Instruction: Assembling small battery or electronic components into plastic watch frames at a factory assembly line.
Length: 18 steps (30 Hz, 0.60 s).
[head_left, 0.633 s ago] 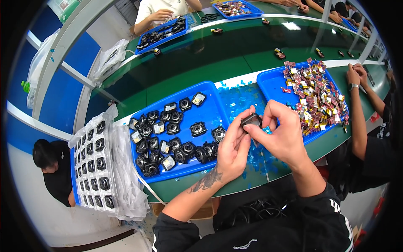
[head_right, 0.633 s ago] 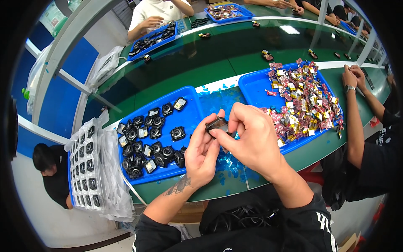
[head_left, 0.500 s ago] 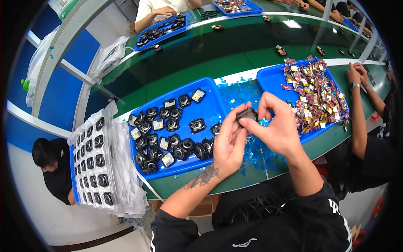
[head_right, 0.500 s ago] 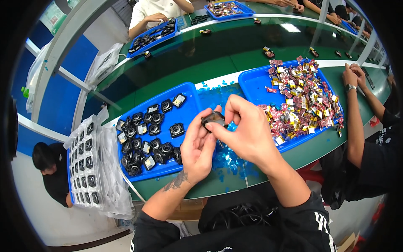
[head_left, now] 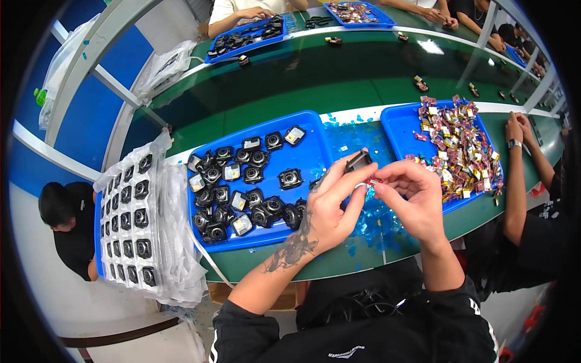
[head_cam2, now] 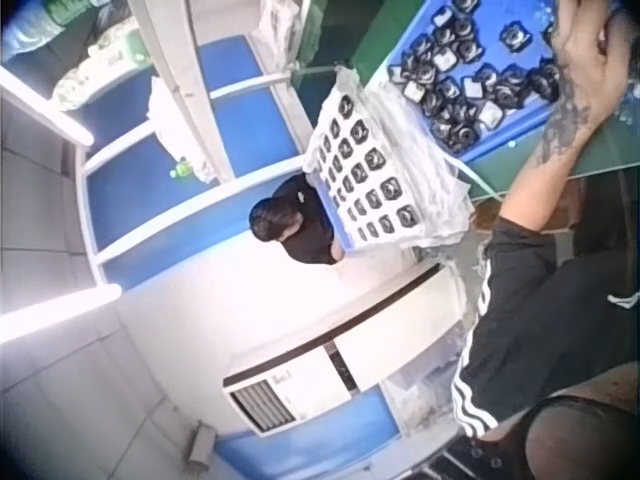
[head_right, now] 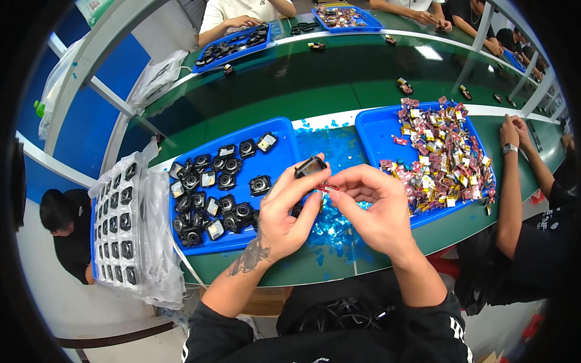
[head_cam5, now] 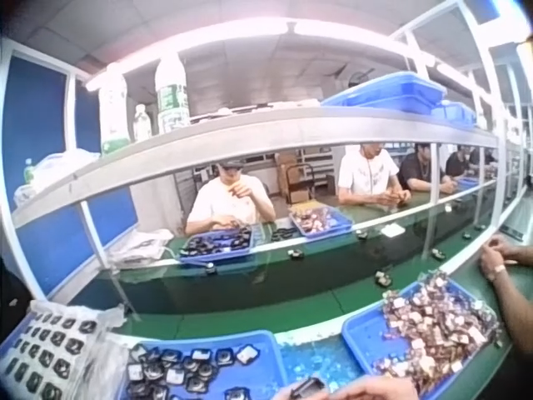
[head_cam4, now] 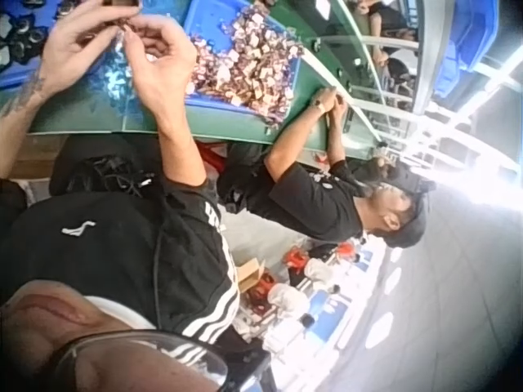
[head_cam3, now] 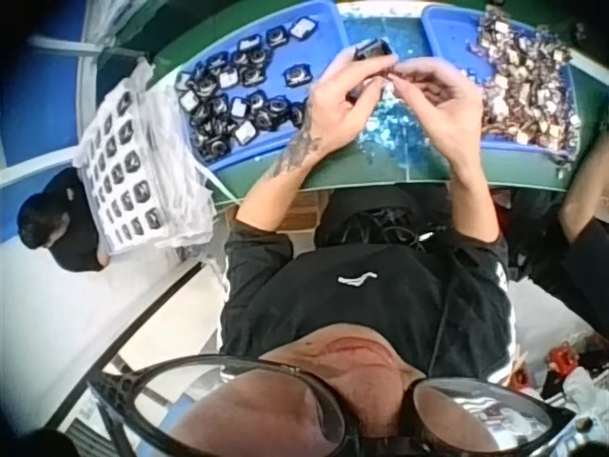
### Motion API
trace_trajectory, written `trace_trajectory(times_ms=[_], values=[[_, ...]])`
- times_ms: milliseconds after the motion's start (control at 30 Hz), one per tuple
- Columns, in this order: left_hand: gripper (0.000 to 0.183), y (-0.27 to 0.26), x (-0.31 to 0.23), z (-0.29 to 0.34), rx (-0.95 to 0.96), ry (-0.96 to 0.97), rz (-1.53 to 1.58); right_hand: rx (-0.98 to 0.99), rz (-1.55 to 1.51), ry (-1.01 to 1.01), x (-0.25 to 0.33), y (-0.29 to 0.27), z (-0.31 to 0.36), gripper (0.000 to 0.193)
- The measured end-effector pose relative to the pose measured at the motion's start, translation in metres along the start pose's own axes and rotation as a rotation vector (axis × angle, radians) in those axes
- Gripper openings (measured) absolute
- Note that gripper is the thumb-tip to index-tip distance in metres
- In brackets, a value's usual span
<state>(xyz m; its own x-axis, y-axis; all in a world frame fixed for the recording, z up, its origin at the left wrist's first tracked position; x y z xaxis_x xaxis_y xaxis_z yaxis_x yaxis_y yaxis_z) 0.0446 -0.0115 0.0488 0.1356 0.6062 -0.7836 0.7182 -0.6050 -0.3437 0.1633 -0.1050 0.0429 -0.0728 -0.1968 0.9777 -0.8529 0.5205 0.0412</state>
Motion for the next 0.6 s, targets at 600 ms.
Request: trace_trajectory(times_ms=[600], values=[[0.022,0.011,0.018,0.004,0.234,-0.226,0.002,0.079,-0.097,0.105,-0.015,-0.017,0.007,0.011]])
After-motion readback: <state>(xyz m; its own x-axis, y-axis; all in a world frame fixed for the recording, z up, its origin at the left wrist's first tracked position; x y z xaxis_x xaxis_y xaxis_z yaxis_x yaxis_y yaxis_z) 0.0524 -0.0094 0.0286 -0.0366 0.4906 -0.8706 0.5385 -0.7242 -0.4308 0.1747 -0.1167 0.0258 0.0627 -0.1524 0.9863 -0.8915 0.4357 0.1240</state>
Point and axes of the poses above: each hand's wrist, its own z-axis away from the middle knuckle, its own y-axis out of the palm, x = y × z, the point moved 6 cm from there along -z, towards the middle knuckle, and after that the axes turned 3 degrees about -z, right-handed, at the moved point
